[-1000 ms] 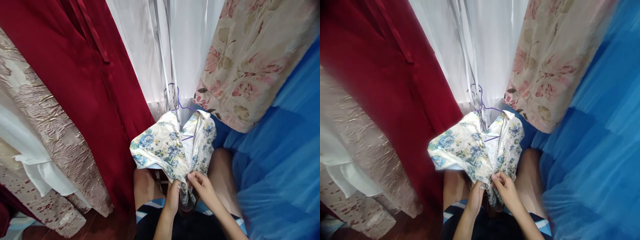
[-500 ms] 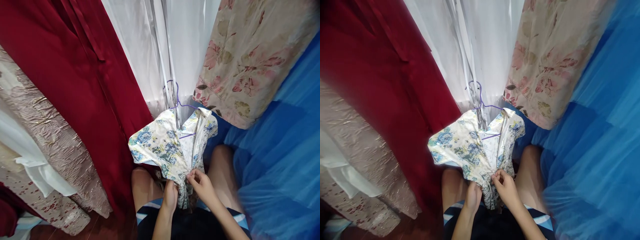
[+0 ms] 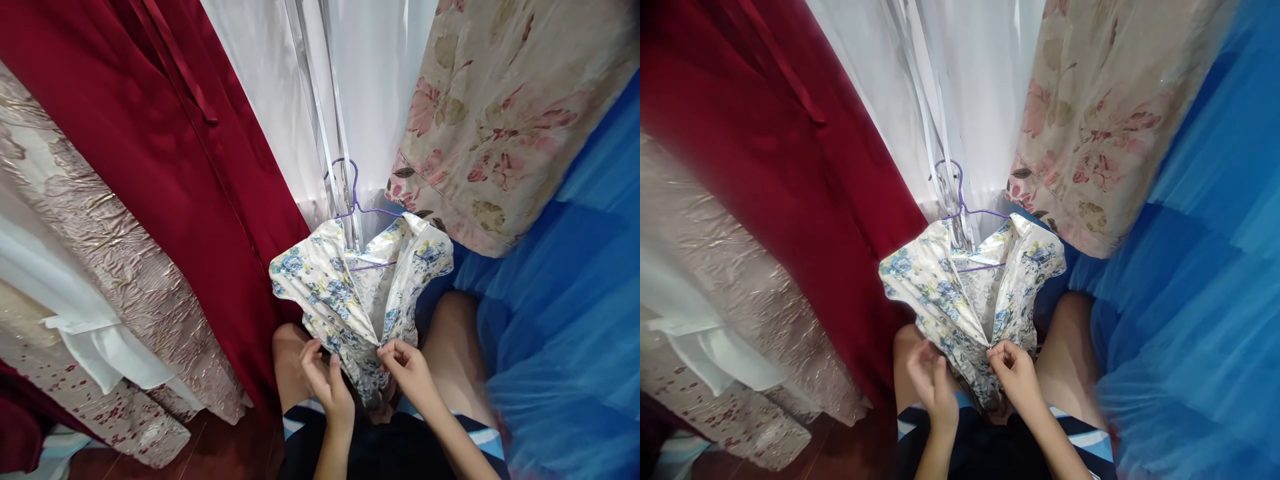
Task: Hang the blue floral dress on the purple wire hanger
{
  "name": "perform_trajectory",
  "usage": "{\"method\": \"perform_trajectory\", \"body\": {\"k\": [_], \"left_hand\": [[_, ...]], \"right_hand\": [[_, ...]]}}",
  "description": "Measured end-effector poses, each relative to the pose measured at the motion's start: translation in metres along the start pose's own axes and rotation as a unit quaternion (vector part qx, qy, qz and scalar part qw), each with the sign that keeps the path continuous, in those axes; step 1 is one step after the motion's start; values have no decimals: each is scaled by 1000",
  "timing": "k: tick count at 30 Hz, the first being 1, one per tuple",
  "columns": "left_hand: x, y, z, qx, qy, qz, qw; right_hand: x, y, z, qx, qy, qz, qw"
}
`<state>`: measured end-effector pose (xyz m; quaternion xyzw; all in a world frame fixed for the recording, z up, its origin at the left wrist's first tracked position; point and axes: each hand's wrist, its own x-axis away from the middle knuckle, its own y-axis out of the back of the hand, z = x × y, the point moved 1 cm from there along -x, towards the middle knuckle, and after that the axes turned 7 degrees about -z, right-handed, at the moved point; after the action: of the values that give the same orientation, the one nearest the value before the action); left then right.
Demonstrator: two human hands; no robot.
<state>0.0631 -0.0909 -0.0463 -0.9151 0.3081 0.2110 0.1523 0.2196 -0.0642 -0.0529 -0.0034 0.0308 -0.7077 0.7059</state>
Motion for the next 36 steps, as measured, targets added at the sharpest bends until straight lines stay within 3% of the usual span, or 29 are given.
{"method": "perform_trajectory", "body": {"k": [4,9,18,29,36], "left_hand": [[18,-14,8,-57,18,194,979],[30,-32,18,-57,63,280,956],[19,-38,8,-81,-23,311,947],[21,-33,10,-77,-1,321,944],[22,-30,-1,-106,-12,328,939]], "right_hand": [[0,-2,7,-16,-1,25,1000],[-2,-3,13,-31,-1,50,998],[-6,-1,11,-91,-37,7,995],[-2,-3,15,-99,-86,7,991],[5,0,15,-100,-76,-7,992]]}}
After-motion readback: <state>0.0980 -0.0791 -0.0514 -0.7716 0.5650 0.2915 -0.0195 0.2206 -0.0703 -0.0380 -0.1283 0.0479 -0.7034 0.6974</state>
